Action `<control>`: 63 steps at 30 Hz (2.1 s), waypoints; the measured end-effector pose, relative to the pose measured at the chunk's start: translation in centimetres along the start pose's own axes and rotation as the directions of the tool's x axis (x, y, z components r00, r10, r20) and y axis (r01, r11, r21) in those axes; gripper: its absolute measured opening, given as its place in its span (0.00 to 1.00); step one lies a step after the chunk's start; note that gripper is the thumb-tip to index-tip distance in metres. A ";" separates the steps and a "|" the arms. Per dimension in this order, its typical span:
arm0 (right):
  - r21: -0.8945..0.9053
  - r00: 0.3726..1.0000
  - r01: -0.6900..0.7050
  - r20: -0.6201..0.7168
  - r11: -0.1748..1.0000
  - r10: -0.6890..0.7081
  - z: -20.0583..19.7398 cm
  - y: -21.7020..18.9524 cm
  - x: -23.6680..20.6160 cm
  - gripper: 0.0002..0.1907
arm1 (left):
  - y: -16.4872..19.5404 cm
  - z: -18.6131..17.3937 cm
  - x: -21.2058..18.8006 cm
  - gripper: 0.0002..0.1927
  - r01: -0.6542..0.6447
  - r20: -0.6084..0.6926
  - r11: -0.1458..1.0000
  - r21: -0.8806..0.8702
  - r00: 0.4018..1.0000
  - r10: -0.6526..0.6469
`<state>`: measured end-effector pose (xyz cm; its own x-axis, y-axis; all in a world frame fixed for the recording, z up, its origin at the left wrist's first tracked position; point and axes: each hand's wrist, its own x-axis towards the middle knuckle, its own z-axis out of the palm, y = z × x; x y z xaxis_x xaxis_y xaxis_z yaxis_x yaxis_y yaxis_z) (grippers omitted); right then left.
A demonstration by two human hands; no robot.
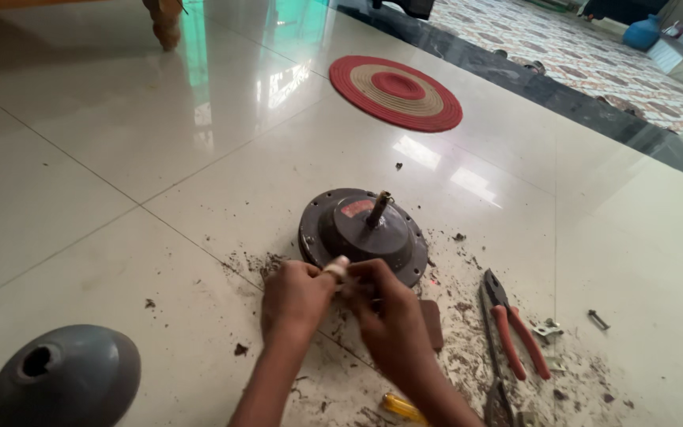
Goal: The person uses pliers to remove a metal ring from a dark circular fan base, then uses a screwdriver to adjust a small white plastic component. The person continues to manipulate the plastic piece with the screwdriver and hands.
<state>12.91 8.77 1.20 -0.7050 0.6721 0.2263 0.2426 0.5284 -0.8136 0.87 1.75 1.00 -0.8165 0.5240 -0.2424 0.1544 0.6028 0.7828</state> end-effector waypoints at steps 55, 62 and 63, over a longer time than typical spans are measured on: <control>0.577 0.783 -0.584 0.586 0.571 0.209 -4.6 2.9 4.0 0.17 | 0.3 -1.0 -0.6 0.13 -0.106 0.149 0.828 -0.551 0.963 0.222; 0.632 0.830 -0.554 0.470 0.543 0.300 -4.7 3.7 5.0 0.17 | 0.1 -1.4 -0.3 0.19 0.068 0.342 0.763 -0.643 0.917 0.206; 0.649 0.828 -0.560 0.455 0.515 0.328 -4.6 3.9 5.1 0.17 | 0.1 -1.5 -0.4 0.19 0.112 0.375 0.748 -0.654 0.907 0.192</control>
<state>13.32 16.66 1.64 -0.8070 0.4942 -0.3233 0.0875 -0.4414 -0.8930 0.38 0.72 2.07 -0.5027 0.8163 -0.2845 -0.3399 0.1160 0.9333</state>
